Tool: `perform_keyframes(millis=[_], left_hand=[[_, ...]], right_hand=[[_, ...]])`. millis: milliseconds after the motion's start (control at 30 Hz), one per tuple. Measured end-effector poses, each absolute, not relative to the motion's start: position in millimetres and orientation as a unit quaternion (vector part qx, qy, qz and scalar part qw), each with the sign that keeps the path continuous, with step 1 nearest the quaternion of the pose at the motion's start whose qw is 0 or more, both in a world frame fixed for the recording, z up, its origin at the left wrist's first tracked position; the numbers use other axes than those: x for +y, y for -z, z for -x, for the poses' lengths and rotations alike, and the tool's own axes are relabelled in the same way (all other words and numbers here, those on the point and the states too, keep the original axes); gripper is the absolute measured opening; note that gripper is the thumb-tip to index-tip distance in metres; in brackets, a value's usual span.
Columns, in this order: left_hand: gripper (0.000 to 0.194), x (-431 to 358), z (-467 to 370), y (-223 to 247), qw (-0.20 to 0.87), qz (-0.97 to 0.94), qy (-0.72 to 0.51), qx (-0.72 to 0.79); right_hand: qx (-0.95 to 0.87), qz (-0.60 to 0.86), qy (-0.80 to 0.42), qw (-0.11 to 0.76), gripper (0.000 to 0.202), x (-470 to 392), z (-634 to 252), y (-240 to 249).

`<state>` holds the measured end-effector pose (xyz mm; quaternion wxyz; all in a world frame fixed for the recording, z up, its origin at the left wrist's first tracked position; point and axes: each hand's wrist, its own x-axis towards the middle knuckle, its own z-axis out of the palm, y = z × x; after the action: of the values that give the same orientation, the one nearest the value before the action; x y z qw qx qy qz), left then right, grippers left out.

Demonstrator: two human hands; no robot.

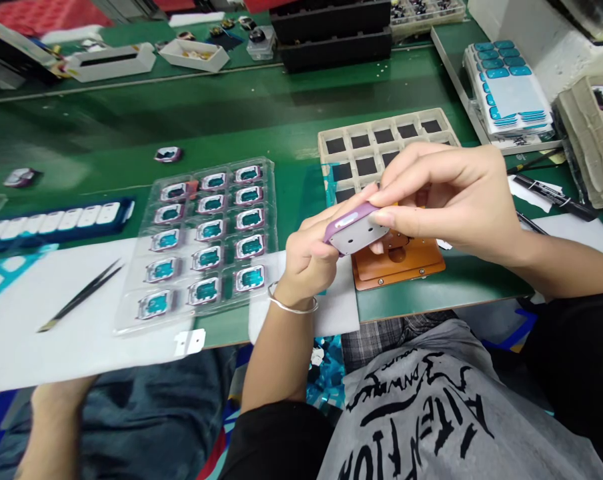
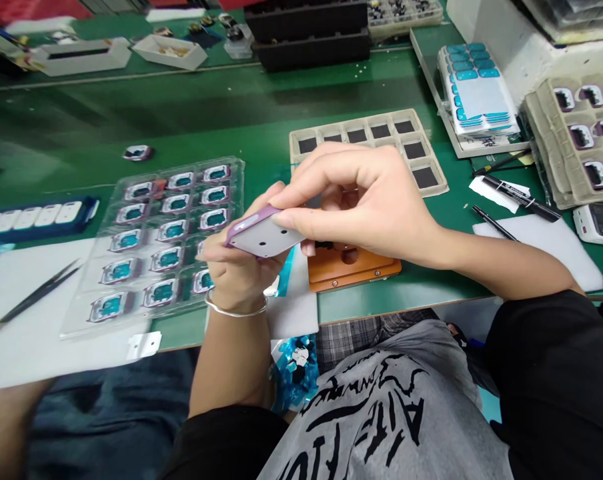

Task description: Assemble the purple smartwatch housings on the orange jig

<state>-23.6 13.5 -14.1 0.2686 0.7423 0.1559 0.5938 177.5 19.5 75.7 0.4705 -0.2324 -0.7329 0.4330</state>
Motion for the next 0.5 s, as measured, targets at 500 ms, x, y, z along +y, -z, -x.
perform_keyframes(millis=[500], left_hand=[[0.060, 7.7, 22.3, 9.0, 0.325, -0.709, -0.593, 0.201]], right_hand=[[-0.726, 0.230, -0.454, 0.462, 0.012, 20.3, -178.0, -73.1]])
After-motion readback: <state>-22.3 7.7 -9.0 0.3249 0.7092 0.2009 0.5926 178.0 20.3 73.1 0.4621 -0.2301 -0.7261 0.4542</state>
